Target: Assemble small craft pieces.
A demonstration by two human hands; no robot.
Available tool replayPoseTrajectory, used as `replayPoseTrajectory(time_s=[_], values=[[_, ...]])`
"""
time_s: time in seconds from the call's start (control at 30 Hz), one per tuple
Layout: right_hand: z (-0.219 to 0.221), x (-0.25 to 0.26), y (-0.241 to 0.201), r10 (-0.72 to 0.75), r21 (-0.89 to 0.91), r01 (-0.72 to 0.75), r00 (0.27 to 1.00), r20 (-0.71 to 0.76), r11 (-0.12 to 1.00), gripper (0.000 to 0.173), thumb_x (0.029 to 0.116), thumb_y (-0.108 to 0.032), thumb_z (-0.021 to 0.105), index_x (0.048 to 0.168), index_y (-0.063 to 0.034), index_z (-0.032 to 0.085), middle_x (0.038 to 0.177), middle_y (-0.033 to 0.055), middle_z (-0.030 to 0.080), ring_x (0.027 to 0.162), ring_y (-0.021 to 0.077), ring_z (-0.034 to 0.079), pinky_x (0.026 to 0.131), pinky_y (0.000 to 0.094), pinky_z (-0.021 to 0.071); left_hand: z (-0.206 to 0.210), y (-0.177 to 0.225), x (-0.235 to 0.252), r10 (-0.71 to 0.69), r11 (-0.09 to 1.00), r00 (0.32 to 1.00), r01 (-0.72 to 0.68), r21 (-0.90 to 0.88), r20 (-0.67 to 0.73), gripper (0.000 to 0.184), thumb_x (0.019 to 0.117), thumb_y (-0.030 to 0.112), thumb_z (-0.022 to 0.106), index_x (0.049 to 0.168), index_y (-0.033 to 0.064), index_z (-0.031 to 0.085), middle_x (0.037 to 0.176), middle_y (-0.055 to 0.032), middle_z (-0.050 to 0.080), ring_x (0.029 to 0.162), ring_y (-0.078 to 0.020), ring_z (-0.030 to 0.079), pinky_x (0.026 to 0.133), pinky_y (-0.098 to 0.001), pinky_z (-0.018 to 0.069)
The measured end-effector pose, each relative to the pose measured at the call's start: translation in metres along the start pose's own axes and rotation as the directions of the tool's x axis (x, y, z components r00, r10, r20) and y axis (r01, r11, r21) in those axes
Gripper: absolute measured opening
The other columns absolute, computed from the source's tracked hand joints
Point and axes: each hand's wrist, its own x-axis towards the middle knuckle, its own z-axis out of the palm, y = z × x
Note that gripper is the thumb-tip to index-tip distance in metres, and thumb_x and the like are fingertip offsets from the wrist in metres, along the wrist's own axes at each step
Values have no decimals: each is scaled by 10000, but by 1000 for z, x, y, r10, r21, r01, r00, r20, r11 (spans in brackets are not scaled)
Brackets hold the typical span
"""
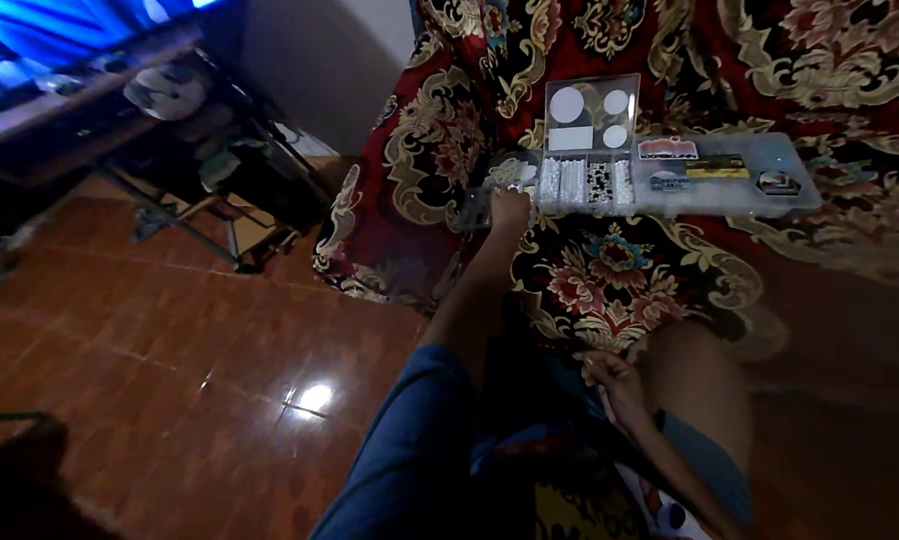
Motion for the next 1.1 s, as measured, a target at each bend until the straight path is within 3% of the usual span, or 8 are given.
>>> replayPoseTrajectory(time_s=[0.07,0.13,0.33,0.47,0.6,0.7,0.77,1.1], values=[[-1,0,-1,-6,-33,6,1000,2,999,177,972,29,551,998,15,725,907,11,752,679,34,662,672,200,576,-6,-4,-11,11,986,996,-25,-165,-85,308,1017,127,552,1258,-39,647,1295,-282,618,1295,-472,525,1087,-634,392],[-3,0,0,-6,-41,6,1000,12,999,171,983,12,552,1010,20,721,941,25,749,702,53,667,682,220,584,-12,-6,-31,19,918,988,-79,-389,-155,291,1010,129,563,1222,-53,646,1209,-266,665,1201,-434,613,1046,-593,463],[0,-2,-7,21,-74,-21,1000,-5,997,181,1011,-25,526,1027,37,696,949,32,733,697,58,663,670,226,588,21,11,-147,205,562,977,-171,-810,-64,223,989,88,641,1161,-51,671,1082,-184,717,997,-253,700,930,-435,561],[0,-3,-5,1,28,0,1000,-26,1000,189,1004,-14,516,1018,12,702,875,14,736,643,56,654,619,223,582,72,22,-209,284,260,941,111,-959,186,238,1007,127,606,1164,-46,652,1042,-82,694,921,-100,662,860,-291,558],[0,-4,-3,-22,27,23,999,-32,999,168,1003,-12,534,1006,6,700,790,-5,715,600,47,635,587,211,568,97,36,-224,310,-24,853,450,-893,421,272,1073,158,513,1264,-20,588,1177,-81,677,1027,-129,675,929,-331,557],[0,-4,-3,-32,33,33,998,-49,999,160,998,4,536,971,6,693,752,-7,706,568,45,624,555,201,556,111,41,-221,382,-189,795,567,-802,472,251,1094,177,466,1260,17,564,1131,-51,668,1003,-133,677,929,-326,559],[-1,-4,-2,-31,32,34,997,-67,999,148,993,13,549,959,16,693,740,0,703,547,41,610,530,194,543,119,40,-217,424,-231,778,588,-775,464,217,1099,177,445,1215,43,570,1068,-21,668,969,-123,681,920,-317,565],[-3,0,3,-31,62,35,997,-65,997,157,995,14,544,931,20,688,691,3,688,501,32,586,485,176,516,131,40,-208,474,-194,761,581,-790,443,214,1096,168,451,1222,43,570,1045,-25,670,932,-122,681,895,-321,570]])
